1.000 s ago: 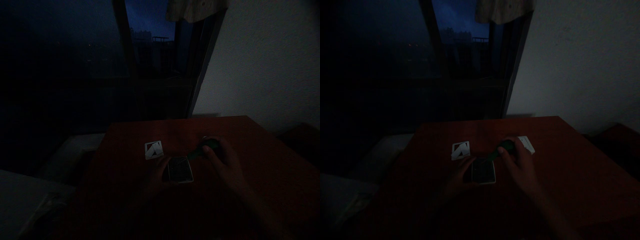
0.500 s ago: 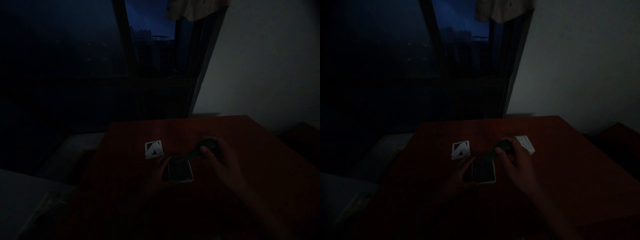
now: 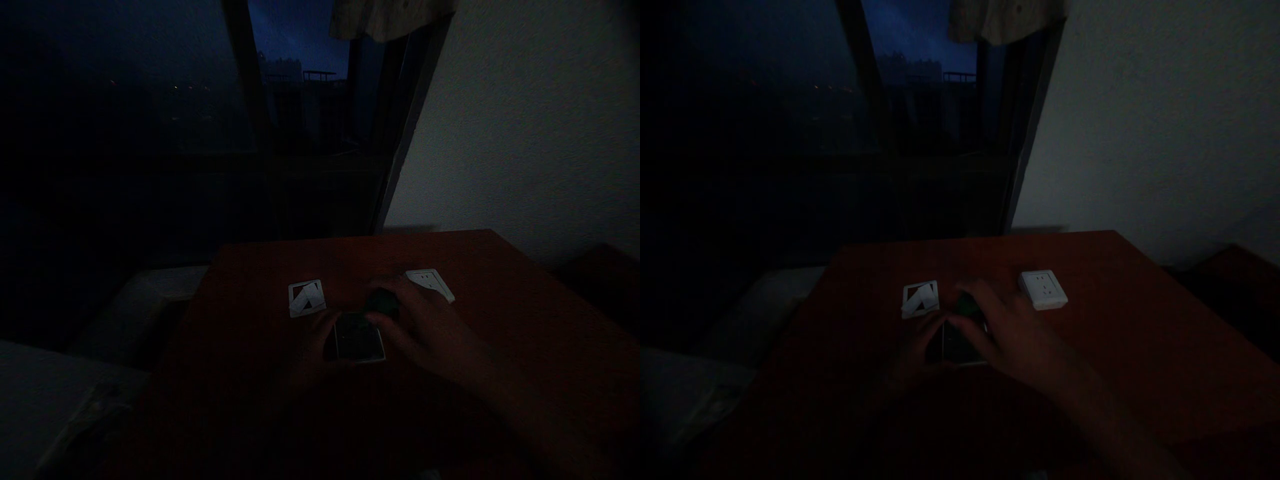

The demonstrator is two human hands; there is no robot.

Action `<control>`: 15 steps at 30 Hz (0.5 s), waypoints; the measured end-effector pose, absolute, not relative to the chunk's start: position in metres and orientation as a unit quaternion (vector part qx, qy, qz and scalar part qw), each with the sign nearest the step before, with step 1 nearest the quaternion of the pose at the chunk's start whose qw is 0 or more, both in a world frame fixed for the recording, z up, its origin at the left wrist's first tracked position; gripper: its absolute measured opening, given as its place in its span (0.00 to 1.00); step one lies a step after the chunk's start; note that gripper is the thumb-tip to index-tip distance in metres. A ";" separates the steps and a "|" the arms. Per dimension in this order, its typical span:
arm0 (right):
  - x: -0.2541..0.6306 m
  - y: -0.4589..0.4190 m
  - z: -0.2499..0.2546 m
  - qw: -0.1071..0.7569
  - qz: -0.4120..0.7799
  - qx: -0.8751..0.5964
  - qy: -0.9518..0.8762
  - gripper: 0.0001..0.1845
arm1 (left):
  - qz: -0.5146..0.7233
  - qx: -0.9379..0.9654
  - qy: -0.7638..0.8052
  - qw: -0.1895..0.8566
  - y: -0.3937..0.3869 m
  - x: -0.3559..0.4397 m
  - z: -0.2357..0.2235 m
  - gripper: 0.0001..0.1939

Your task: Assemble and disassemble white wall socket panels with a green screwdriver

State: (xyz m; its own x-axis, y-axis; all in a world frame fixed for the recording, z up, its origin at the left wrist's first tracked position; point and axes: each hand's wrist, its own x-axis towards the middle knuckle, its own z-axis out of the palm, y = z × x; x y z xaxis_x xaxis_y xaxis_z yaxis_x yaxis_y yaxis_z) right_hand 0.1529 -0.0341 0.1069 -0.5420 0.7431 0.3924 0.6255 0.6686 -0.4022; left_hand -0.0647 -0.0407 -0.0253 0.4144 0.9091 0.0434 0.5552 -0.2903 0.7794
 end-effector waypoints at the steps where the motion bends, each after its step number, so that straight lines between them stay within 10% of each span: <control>1: 0.151 -0.032 0.110 0.259 0.085 -0.385 -0.882 0.17 | 0.252 0.765 0.478 0.352 -0.041 -0.065 -0.025 0.40; 15: 0.122 -0.024 0.147 0.143 0.058 -0.373 -0.915 0.13 | 0.267 0.773 0.460 0.346 -0.039 -0.063 -0.019 0.41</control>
